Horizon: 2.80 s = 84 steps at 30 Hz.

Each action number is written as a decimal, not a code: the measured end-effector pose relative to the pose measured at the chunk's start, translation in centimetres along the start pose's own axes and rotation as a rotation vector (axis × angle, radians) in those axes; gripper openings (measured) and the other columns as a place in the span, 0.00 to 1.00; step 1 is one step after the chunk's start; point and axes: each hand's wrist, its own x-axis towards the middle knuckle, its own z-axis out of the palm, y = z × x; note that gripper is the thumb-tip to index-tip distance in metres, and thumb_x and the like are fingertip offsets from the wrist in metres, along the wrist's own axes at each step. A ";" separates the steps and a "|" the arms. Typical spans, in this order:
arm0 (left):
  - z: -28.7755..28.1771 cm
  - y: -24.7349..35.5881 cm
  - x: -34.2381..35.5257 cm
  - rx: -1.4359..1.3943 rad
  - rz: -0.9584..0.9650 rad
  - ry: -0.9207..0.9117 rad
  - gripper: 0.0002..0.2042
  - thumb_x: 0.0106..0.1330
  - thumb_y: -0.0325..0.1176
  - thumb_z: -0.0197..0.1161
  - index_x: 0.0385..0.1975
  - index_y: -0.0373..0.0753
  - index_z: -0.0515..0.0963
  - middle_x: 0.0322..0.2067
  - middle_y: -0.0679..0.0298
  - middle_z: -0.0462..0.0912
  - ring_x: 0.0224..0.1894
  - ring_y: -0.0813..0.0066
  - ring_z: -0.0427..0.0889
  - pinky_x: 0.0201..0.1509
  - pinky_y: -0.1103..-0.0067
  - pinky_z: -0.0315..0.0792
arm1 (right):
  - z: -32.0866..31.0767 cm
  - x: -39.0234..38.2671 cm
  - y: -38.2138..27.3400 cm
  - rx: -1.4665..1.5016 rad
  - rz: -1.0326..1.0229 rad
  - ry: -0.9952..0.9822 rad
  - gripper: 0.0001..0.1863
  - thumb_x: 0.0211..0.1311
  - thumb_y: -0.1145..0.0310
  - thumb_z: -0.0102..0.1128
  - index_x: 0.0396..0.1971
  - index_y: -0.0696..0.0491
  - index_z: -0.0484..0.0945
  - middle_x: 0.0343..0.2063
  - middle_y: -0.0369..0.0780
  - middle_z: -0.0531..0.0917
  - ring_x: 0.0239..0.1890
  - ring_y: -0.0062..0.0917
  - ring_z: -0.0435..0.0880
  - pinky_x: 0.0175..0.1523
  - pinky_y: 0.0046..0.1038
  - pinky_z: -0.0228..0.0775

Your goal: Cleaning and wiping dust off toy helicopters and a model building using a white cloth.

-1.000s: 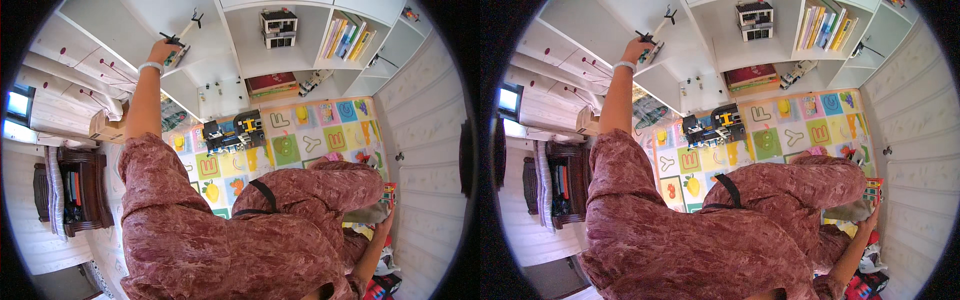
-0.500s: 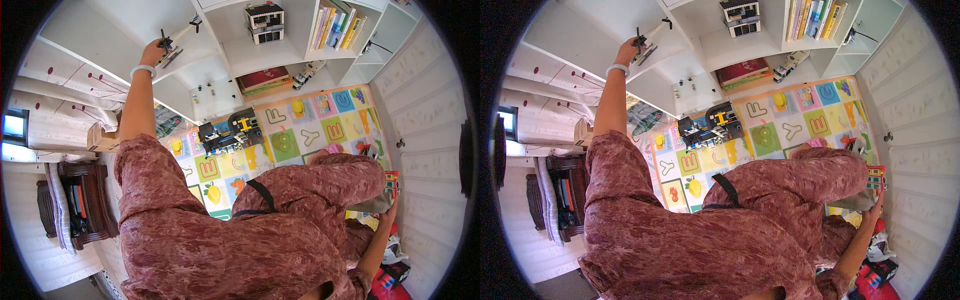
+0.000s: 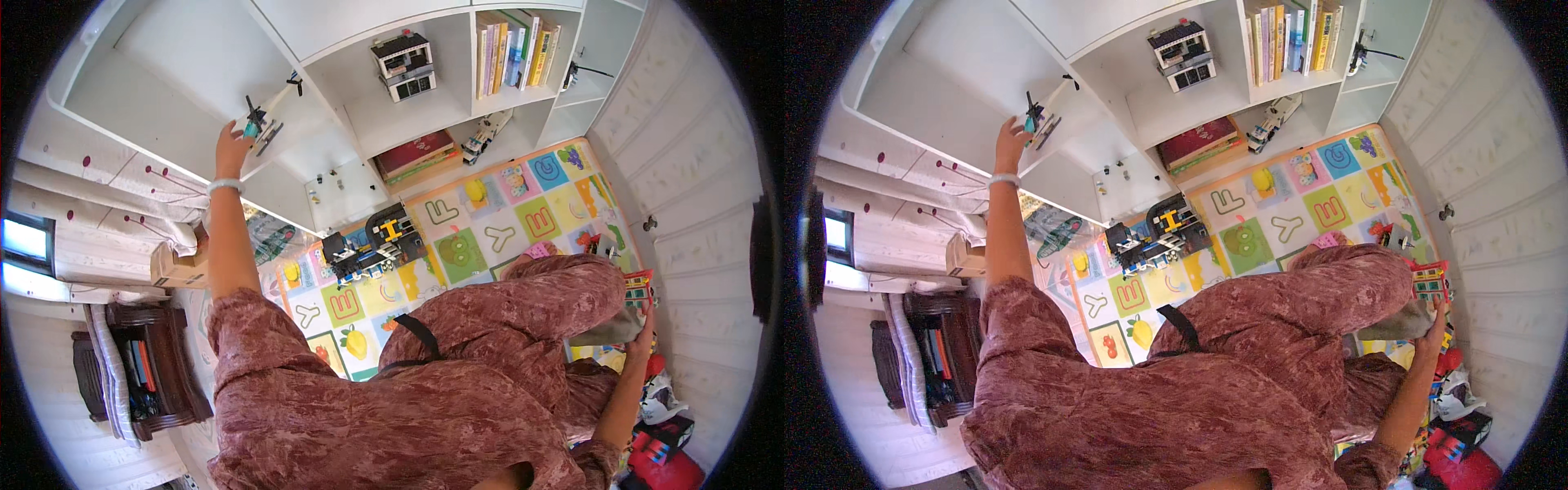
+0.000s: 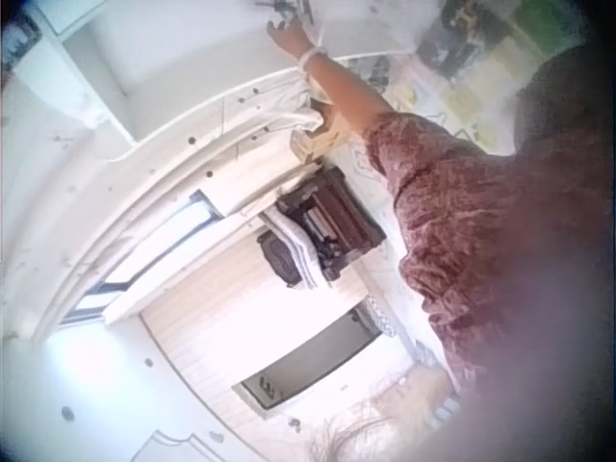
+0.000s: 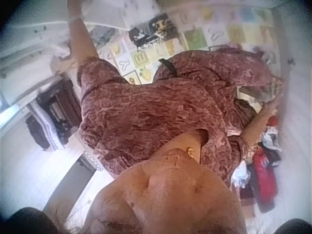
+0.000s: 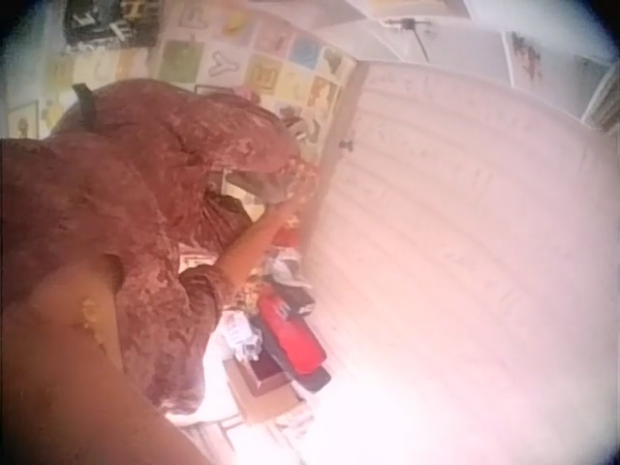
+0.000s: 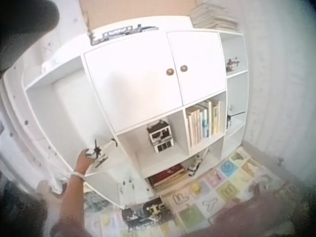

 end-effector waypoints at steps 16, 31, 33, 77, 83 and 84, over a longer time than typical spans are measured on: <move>16.3 13.0 -15.4 -0.533 0.299 0.033 0.13 0.57 0.22 0.61 0.43 0.36 0.77 0.36 0.63 0.81 0.40 0.75 0.80 0.42 0.80 0.75 | -2.1 2.1 1.3 0.044 0.019 -0.087 0.28 0.63 0.50 0.60 0.57 0.50 0.71 0.51 0.43 0.77 0.50 0.36 0.78 0.56 0.42 0.70; 32.6 14.7 0.4 -0.118 -0.062 0.059 0.40 0.48 0.44 0.73 0.57 0.25 0.66 0.52 0.40 0.72 0.57 0.46 0.71 0.62 0.65 0.66 | -4.9 2.4 2.1 0.043 0.005 -0.027 0.21 0.66 0.54 0.56 0.50 0.53 0.76 0.44 0.38 0.80 0.44 0.30 0.80 0.51 0.35 0.74; 32.7 13.7 2.9 -0.200 -0.104 0.047 0.42 0.48 0.46 0.74 0.58 0.24 0.64 0.55 0.39 0.70 0.59 0.45 0.69 0.64 0.65 0.64 | -3.9 3.0 2.8 0.034 0.009 -0.011 0.23 0.64 0.49 0.58 0.49 0.52 0.77 0.43 0.39 0.81 0.43 0.29 0.81 0.47 0.35 0.75; 33.9 11.4 -3.0 -0.373 -0.041 0.108 0.44 0.38 0.48 0.79 0.52 0.22 0.69 0.51 0.41 0.75 0.52 0.52 0.75 0.59 0.70 0.66 | 0.1 4.7 2.1 -0.012 0.002 -0.104 0.23 0.67 0.53 0.54 0.53 0.55 0.74 0.48 0.41 0.78 0.48 0.32 0.79 0.54 0.36 0.72; 33.7 15.1 -5.0 -0.462 -0.064 0.067 0.33 0.39 0.34 0.79 0.46 0.25 0.74 0.44 0.45 0.80 0.46 0.59 0.81 0.49 0.76 0.74 | -2.2 4.6 2.2 -0.009 0.054 -0.040 0.22 0.67 0.54 0.55 0.53 0.53 0.74 0.49 0.42 0.78 0.49 0.33 0.78 0.54 0.37 0.72; 33.7 13.9 -4.1 -0.507 -0.009 0.119 0.35 0.39 0.33 0.79 0.48 0.24 0.71 0.45 0.45 0.80 0.46 0.59 0.81 0.49 0.76 0.74 | -1.3 4.6 2.3 -0.009 0.094 -0.035 0.22 0.67 0.54 0.55 0.53 0.53 0.74 0.49 0.42 0.78 0.49 0.34 0.78 0.54 0.38 0.72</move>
